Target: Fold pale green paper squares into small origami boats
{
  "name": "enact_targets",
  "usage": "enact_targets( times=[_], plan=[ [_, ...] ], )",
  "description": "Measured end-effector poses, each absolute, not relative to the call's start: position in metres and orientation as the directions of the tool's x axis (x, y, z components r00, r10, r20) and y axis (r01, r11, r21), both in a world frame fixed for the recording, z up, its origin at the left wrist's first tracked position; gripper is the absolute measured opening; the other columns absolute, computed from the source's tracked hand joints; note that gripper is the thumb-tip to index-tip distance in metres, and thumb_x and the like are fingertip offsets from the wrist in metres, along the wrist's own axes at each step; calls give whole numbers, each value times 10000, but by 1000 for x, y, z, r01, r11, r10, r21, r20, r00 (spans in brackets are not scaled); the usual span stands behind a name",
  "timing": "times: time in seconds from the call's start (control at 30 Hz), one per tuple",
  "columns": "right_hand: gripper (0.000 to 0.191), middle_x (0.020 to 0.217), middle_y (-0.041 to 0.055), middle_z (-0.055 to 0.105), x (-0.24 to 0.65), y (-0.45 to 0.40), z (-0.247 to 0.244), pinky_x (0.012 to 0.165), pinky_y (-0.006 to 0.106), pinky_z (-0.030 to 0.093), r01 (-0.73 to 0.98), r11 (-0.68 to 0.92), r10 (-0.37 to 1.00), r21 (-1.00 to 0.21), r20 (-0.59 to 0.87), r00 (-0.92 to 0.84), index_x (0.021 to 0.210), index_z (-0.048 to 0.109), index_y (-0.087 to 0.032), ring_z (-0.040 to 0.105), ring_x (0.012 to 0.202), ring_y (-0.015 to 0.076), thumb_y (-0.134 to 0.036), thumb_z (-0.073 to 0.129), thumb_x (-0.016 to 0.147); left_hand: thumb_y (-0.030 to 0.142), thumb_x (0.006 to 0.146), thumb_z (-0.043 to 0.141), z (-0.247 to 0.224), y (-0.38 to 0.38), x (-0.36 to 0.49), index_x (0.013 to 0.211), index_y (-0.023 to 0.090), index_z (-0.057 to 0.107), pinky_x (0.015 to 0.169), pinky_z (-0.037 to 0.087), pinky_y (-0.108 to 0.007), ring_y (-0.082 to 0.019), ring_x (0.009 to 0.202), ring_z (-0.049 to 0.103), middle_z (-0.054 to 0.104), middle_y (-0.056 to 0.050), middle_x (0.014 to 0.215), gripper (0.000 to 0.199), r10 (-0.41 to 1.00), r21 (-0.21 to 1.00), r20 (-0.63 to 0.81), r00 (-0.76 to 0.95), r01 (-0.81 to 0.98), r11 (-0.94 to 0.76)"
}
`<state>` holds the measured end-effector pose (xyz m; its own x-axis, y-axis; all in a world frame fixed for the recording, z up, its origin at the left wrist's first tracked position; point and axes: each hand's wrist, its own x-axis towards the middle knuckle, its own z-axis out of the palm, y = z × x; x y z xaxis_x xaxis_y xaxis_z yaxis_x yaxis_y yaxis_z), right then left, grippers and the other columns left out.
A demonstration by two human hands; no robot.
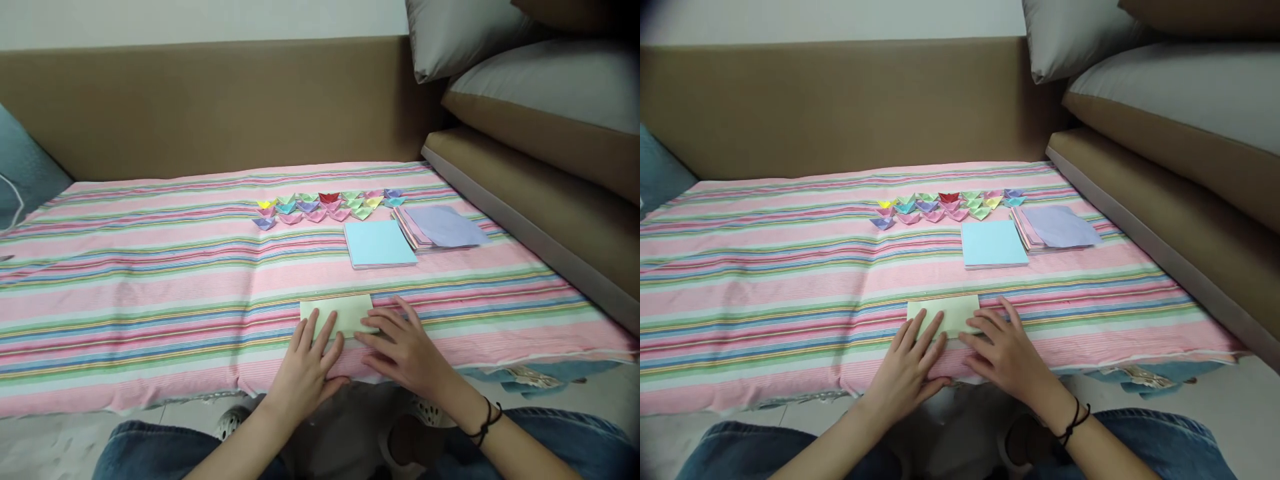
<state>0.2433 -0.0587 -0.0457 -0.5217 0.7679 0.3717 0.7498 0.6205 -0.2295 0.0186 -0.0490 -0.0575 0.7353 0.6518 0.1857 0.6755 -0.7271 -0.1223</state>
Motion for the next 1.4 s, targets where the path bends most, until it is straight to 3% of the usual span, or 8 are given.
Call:
enact_targets(
  times=[0.2, 0.57, 0.77, 0.97, 1.07, 1.17, 1.27, 1.4],
  plan=[
    [177, 1032, 23, 680, 256, -60, -45, 1024, 594, 209, 753, 620, 759, -222, 412, -503, 989, 650, -268, 552, 1024, 235, -269, 557, 838, 519, 755, 560, -52, -51, 22, 1399, 346, 222, 1019, 255, -535, -365, 1345, 179, 205, -69, 1495, 748, 658, -78, 160, 736, 674, -734],
    [200, 961, -5, 711, 262, -55, -46, 1008, 576, 234, 750, 572, 805, -333, 405, -434, 707, 667, -252, 568, 1007, 226, -238, 529, 851, 434, 821, 516, -41, -41, -2, 1215, 233, 546, 998, 371, -478, -301, 1293, 340, 501, -72, 1325, 443, 642, 140, 265, 719, 630, -764],
    [206, 939, -16, 714, 264, -53, -47, 1011, 552, 246, 737, 555, 822, -387, 389, -415, 662, 646, -251, 563, 1010, 216, -240, 541, 839, 396, 821, 536, -40, -40, -31, 1088, 220, 640, 950, 405, -490, -320, 1230, 417, 595, -73, 1215, 336, 661, 83, 350, 664, 681, -728],
    [99, 825, 19, 680, 247, -46, -41, 1021, 539, 220, 761, 591, 775, -268, 452, -442, 815, 640, -236, 552, 976, 230, -328, 608, 798, 319, 834, 532, -43, -32, -33, 946, 202, 655, 909, 436, -420, -246, 1110, 511, 634, -74, 1127, 203, 674, 213, 398, 622, 652, -727],
    [144, 932, 57, 650, 230, -40, -37, 992, 483, 288, 729, 657, 725, -193, 425, -541, 942, 622, -200, 549, 954, 213, -275, 566, 833, 332, 821, 548, -37, -26, -27, 988, 191, 614, 889, 434, -413, -229, 1039, 539, 644, -81, 1062, 229, 693, 275, 362, 623, 639, -718],
    [144, 904, 75, 655, 218, -34, -32, 879, 407, 396, 660, 730, 666, -178, 403, -628, 864, 633, -180, 569, 889, 202, -210, 493, 865, 332, 803, 573, -27, -22, -21, 1079, 199, 568, 916, 405, -425, -234, 1055, 524, 628, -79, 1053, 306, 710, 350, 311, 631, 619, -703],
    [229, 781, 69, 663, 214, -30, -26, 753, 349, 440, 671, 670, 730, -319, 446, -518, 784, 640, -175, 589, 772, 193, -193, 433, 881, 367, 743, 643, -20, -14, -16, 1244, 213, 434, 968, 374, -433, -243, 1152, 467, 527, -106, 1232, 564, 786, 562, 366, 499, 555, -614],
    [209, 727, 44, 656, 214, -27, -13, 601, 277, 445, 427, 397, 908, -812, 416, -52, 738, 625, -170, 584, 669, 174, -282, 490, 853, 407, 729, 642, -15, -1, -10, 1316, 196, 292, 902, 449, -407, -235, 1118, 523, 445, -167, 1318, 715, 936, 935, 286, 204, 156, -320]
  ],
)
